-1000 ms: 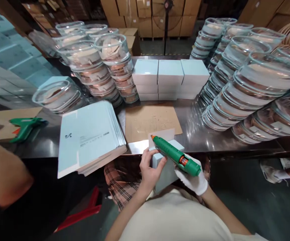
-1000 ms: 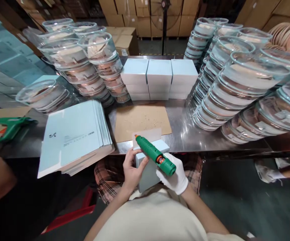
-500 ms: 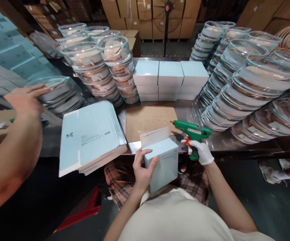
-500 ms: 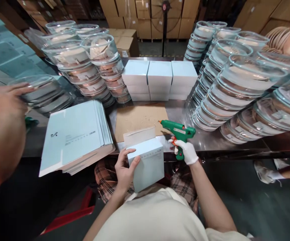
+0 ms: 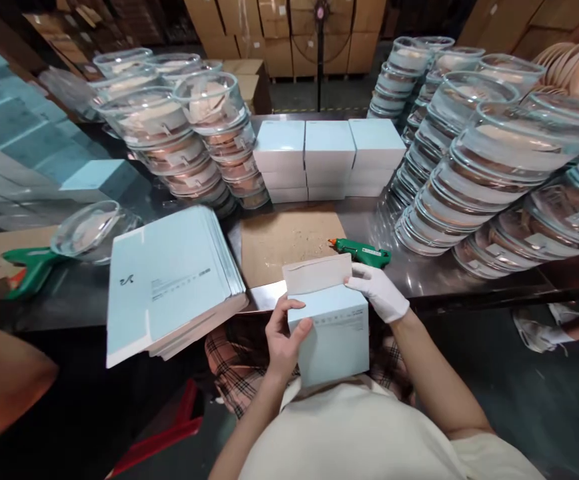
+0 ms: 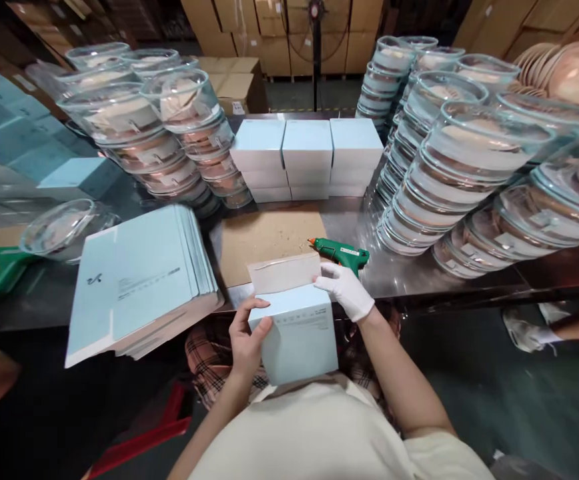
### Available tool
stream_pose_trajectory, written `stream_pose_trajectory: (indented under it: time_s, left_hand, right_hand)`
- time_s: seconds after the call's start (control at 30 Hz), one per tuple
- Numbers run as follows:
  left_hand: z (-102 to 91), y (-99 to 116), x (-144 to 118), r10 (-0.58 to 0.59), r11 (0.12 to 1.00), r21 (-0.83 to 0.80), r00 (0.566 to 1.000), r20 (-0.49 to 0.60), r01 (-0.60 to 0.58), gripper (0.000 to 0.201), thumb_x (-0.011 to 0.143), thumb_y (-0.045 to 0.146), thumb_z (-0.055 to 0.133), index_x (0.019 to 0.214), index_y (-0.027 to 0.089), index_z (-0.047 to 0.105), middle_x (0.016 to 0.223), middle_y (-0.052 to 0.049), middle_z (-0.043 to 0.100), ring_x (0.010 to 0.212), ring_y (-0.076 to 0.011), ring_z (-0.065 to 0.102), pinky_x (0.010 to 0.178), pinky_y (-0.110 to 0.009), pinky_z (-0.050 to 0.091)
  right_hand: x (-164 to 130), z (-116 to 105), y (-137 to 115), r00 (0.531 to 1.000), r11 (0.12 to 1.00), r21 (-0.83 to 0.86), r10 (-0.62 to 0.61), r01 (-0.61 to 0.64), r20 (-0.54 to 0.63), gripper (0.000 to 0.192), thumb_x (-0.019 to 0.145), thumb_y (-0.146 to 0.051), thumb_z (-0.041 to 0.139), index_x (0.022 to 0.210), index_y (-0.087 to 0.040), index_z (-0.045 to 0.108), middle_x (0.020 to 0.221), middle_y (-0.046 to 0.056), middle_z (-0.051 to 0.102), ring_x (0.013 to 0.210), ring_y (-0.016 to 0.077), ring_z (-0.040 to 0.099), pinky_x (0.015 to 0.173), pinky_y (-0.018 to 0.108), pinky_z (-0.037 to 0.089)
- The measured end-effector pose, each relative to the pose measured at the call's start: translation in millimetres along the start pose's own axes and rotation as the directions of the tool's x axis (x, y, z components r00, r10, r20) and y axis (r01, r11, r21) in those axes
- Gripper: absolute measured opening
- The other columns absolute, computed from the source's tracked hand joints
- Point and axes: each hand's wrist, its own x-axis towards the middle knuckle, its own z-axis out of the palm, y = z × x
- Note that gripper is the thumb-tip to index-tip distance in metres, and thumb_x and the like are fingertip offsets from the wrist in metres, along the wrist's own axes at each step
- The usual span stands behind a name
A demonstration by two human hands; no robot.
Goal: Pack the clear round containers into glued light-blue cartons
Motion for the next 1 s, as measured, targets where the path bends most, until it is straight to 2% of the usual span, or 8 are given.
stream_pose_trajectory:
  time_s: [0.13, 0.23, 0.37, 0.53, 0.63, 0.87, 0.93, 1.0]
  left_hand:
    - [2.2, -11.7, 3.4, -0.071, 0.986, -0.155, 0.992, -0.103, 0.054, 0.056, 0.08, 0.056, 0.087, 0.121, 0.029, 0.061, 0.122, -0.007, 0.072, 0.114, -0.026, 0.071, 0.095, -0.035, 0.055]
    - [-1.2, -17.4, 10.4, -0.012, 0.96, -0.28, 0.998, -0.068, -0.008, 0.067, 0.086, 0.052, 0.084, 0.138, 0.039, 0.044, 0.115, -0.003, 0.073, 0.112, -0.0253, 0.074, 0.099, -0.042, 0.056]
    - [-7.5, -13.3, 20.0, 0.153, 0.98, -0.136, 0.988, 0.028, -0.148, 0.034, 0.092, 0.056, 0.077, 0.099, 0.024, 0.067, 0.106, -0.007, 0.072, 0.112, -0.0285, 0.074, 0.1, -0.044, 0.056]
    - [-11.6, -2.0, 22.1, 0.173, 0.985, -0.02, 0.973, 0.154, -0.172, 0.041, 0.096, 0.06, 0.07, 0.086, 0.021, 0.071, 0.101, -0.011, 0.074, 0.115, -0.0311, 0.074, 0.101, -0.048, 0.057]
    - [-11.0, -0.1, 20.1, 0.177, 0.984, -0.039, 0.975, 0.135, -0.173, 0.037, 0.097, 0.057, 0.07, 0.087, 0.021, 0.071, 0.096, -0.009, 0.075, 0.113, -0.03, 0.074, 0.101, -0.047, 0.057]
    - [-2.8, -4.1, 16.3, 0.187, 0.979, -0.084, 0.982, 0.035, -0.184, 0.028, 0.099, 0.049, 0.072, 0.089, 0.022, 0.071, 0.096, -0.006, 0.074, 0.109, -0.0242, 0.073, 0.1, -0.04, 0.055]
    - [-1.4, -5.9, 17.5, 0.18, 0.98, -0.076, 0.983, -0.028, -0.182, 0.03, 0.098, 0.05, 0.072, 0.088, 0.022, 0.07, 0.096, -0.006, 0.074, 0.109, -0.0247, 0.073, 0.099, -0.039, 0.055]
    - [-2.3, -7.6, 20.8, 0.159, 0.982, -0.079, 0.975, -0.154, -0.173, 0.03, 0.098, 0.05, 0.072, 0.089, 0.022, 0.068, 0.099, -0.006, 0.073, 0.111, -0.025, 0.073, 0.1, -0.039, 0.055]
  right_hand:
    - [0.3, -1.6, 15.9, 0.991, 0.97, 0.237, -0.085, 0.058, 0.105, 0.062, 0.072, -0.071, 0.086, 0.109, -0.022, 0.076, 0.117, 0.008, 0.076, 0.108, 0.0272, 0.071, 0.093, 0.038, 0.057]
    - [-8.3, -16.8, 15.2, 0.894, 0.959, 0.118, -0.283, 0.257, 0.347, 0.073, 0.076, -0.085, 0.075, 0.115, -0.024, 0.074, 0.136, 0.011, 0.067, 0.125, 0.0301, 0.064, 0.103, 0.042, 0.054]
    - [-11.8, -20.8, -4.5, 0.758, 0.789, -0.248, -0.371, 0.561, 0.536, 0.047, 0.089, -0.053, 0.082, 0.126, -0.027, 0.072, 0.131, 0.01, 0.066, 0.125, 0.0264, 0.062, 0.114, 0.045, 0.048]
    - [-5.3, -12.5, -10.4, 0.64, 0.605, -0.348, -0.371, 0.717, 0.673, 0.034, 0.099, -0.04, 0.066, 0.127, -0.026, 0.078, 0.127, 0.011, 0.064, 0.121, 0.0251, 0.062, 0.112, 0.045, 0.051]
    - [-9.2, -12.6, 5.3, 0.662, 0.613, -0.343, -0.423, 0.712, 0.618, 0.034, 0.1, -0.041, 0.065, 0.13, -0.027, 0.074, 0.131, 0.011, 0.064, 0.125, 0.0255, 0.062, 0.113, 0.047, 0.051]
    - [-22.4, -6.5, 47.6, 0.814, 0.757, -0.303, -0.553, 0.579, 0.176, 0.025, 0.1, -0.051, 0.066, 0.113, -0.029, 0.061, 0.151, 0.012, 0.051, 0.141, 0.0286, 0.055, 0.117, 0.054, 0.046]
    - [-25.8, -2.3, 55.8, 0.856, 0.825, -0.227, -0.506, 0.517, 0.109, 0.047, 0.095, -0.063, 0.071, 0.128, -0.034, 0.054, 0.163, 0.013, 0.039, 0.146, 0.0306, 0.052, 0.118, 0.055, 0.045]
    - [-33.3, 1.3, 63.2, 0.921, 0.917, -0.121, -0.363, 0.38, 0.141, 0.091, 0.081, -0.078, 0.076, 0.152, -0.039, 0.035, 0.167, 0.017, 0.033, 0.144, 0.0328, 0.054, 0.115, 0.055, 0.049]
